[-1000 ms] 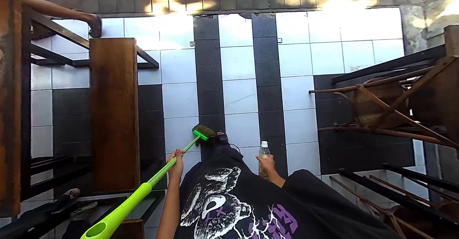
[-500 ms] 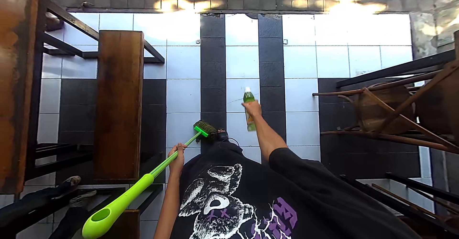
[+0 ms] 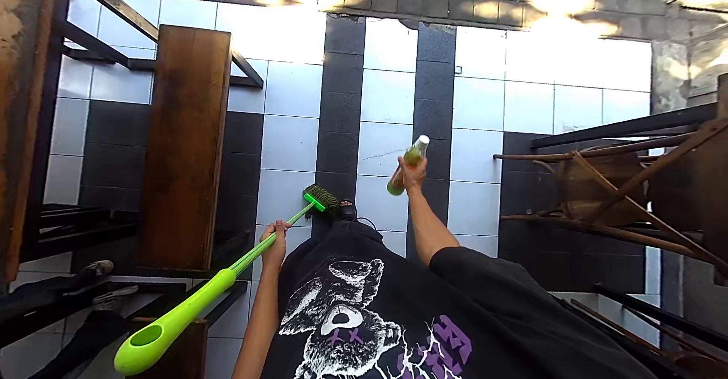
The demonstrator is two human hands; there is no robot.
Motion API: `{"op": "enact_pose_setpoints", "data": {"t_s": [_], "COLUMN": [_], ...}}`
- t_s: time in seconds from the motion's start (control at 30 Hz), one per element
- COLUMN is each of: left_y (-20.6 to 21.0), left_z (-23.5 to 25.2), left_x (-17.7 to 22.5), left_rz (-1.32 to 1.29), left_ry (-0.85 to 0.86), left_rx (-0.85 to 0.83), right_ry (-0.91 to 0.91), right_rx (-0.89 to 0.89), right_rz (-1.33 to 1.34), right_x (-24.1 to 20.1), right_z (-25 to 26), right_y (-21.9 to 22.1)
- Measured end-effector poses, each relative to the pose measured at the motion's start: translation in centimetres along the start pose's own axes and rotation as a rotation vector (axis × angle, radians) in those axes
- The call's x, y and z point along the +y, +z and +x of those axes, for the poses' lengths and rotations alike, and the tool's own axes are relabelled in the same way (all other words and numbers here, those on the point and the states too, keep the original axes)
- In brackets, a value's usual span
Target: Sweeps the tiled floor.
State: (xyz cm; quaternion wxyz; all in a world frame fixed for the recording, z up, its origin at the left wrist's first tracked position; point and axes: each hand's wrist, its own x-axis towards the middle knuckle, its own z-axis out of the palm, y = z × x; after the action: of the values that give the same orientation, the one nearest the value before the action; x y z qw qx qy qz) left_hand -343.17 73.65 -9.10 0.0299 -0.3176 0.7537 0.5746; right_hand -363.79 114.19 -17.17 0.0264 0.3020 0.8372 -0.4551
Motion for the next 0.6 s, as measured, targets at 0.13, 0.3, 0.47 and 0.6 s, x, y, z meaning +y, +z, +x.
{"op": "enact_pose_setpoints", "data": {"t_s": [0.13, 0.3, 0.47, 0.6], "left_y": [0.5, 1.1, 1.0, 0.9], "left_z": [0.5, 0.9, 0.8, 0.6], "left_x": [0.6, 0.6, 0.4, 0.6], "left_rz": [-0.002, 0.014, 0.034, 0.028], "left_ry": [-0.018, -0.006, -0.004, -0.003], "left_rx": [0.0, -0.023, -0.039, -0.028], "right_ry": [0.281, 0.704, 0.826, 0.672], "right_rx": [-0.098, -0.298, -0.399, -0.33], "right_rz": [-0.109, -0.343, -0.544, -0.482], "right_x": [9.9, 14.1, 15.1, 10.1], "right_z": [-8.6, -17.6, -15.6, -7.3], "right_y": [-2.3, -7.4, -8.4, -8.2]}}
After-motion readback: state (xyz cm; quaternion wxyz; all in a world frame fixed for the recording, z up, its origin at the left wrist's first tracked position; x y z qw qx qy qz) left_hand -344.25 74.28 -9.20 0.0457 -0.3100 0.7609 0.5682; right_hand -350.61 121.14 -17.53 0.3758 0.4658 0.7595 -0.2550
